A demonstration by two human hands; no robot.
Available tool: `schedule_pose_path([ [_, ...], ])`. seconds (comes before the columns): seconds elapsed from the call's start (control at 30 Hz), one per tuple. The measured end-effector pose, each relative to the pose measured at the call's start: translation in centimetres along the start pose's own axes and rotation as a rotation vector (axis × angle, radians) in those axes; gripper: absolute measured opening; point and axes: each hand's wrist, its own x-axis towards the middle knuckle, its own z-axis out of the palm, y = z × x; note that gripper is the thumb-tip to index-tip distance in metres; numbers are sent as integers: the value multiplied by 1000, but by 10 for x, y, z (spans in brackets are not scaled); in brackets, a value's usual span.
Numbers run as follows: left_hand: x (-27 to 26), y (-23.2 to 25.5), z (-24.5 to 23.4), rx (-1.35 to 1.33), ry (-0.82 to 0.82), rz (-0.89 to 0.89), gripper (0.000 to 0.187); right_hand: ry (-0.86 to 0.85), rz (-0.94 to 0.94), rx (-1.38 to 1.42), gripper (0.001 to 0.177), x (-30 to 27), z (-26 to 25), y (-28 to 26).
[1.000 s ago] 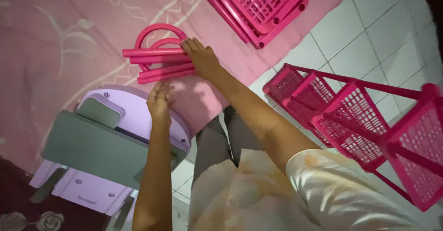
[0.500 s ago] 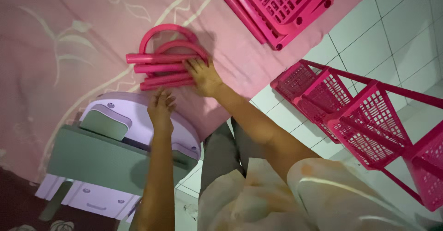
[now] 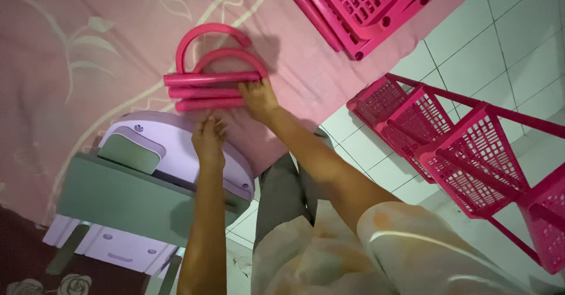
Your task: The person assembles a pink plastic shelving unit by inserting cylindrical legs into corner holes of stacked trays and adding additional trays to build height. The person handles trays and legs by hand, repeatedly inserting and adjusting components to form a multi-tiered rack.
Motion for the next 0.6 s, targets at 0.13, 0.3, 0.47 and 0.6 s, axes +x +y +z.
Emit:
schedule_pose_path([
  [0.13, -7, 5, 5, -10, 170, 63, 35, -150, 44, 403, 57, 0, -24, 8],
  [0.3, -38, 15, 27, -208, 222, 244, 60, 161, -21, 747, 81, -28, -56, 15],
  [0.47, -86, 17, 70, -179, -454, 201, 73, -270, 123, 1386, 73, -90, -119, 25],
  [0.6, -119, 22, 110, 12, -684, 380, 67, -123, -48, 1244, 68, -133, -165, 18],
])
